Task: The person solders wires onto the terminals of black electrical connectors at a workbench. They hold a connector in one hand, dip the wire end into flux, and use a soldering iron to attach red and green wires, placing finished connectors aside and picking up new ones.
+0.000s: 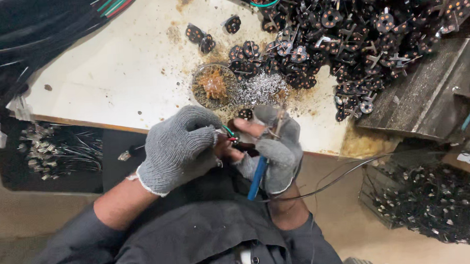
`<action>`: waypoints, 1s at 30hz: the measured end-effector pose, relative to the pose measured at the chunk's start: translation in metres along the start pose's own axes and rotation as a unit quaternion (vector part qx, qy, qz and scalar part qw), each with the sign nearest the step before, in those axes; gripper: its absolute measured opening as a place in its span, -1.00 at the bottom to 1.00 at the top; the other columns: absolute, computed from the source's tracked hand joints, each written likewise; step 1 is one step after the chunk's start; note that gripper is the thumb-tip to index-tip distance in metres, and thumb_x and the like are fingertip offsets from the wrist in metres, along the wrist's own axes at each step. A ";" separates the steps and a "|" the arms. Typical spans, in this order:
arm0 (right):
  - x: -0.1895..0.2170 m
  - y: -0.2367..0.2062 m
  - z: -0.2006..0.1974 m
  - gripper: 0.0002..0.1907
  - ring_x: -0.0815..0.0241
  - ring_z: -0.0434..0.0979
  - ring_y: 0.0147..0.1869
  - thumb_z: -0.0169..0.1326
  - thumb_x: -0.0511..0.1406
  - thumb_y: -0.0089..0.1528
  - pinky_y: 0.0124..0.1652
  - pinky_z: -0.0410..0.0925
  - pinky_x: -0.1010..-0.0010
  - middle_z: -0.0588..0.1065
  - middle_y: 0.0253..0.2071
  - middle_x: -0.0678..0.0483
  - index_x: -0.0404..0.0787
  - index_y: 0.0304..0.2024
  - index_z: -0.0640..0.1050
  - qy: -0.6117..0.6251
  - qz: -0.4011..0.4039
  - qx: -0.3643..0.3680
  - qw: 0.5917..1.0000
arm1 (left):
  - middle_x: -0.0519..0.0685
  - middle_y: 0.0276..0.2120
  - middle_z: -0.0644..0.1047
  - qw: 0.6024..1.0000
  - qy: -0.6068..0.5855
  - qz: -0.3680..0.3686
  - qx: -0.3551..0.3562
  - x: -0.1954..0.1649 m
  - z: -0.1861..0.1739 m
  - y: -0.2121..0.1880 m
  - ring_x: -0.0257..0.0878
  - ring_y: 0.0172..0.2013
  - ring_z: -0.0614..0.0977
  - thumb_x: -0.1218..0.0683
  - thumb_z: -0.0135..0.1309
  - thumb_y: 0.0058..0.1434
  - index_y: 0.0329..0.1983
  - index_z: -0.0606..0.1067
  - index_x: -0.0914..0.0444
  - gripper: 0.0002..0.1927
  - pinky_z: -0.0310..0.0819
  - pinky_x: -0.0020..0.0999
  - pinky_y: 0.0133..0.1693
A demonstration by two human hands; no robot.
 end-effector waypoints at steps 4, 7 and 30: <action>-0.005 0.005 -0.006 -0.69 0.07 0.63 0.01 0.42 -0.26 0.14 -0.07 0.47 0.37 0.62 -0.12 -0.02 -0.18 -0.10 0.67 0.083 -0.022 0.021 0.996 | -0.01 -0.21 0.59 0.997 -0.032 -0.009 0.063 -0.011 -0.009 0.004 -0.04 -0.29 0.66 0.05 0.32 0.04 -0.16 0.58 0.14 -0.71 0.50 -0.22 -0.37; -0.016 0.008 -0.008 -0.71 0.04 0.59 -0.05 0.37 -0.28 0.12 -0.06 0.43 0.29 0.56 -0.14 -0.09 -0.22 -0.12 0.67 0.072 0.038 0.006 0.997 | 0.00 -0.27 0.58 0.987 -0.054 -0.053 0.145 -0.004 -0.023 -0.002 -0.02 -0.32 0.65 0.02 0.31 0.00 -0.05 0.58 0.22 -0.57 0.50 -0.21 -0.38; -0.030 0.000 0.008 -0.73 -0.06 0.63 0.10 0.31 -0.42 0.27 0.06 0.51 0.31 0.59 -0.03 -0.07 -0.13 -0.08 0.50 0.079 -0.005 -0.057 0.995 | -0.13 -0.18 0.50 0.879 0.472 -0.019 -0.068 0.060 -0.115 -0.003 -0.18 -0.17 0.52 0.13 0.22 0.13 -0.20 0.56 0.12 -0.83 0.33 -0.30 -0.09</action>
Point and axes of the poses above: each hand's wrist, its own y-axis towards the middle knuckle, its own z-axis out of the palm, x = y × z, the point moved 7 cm from there along y, towards the middle knuckle
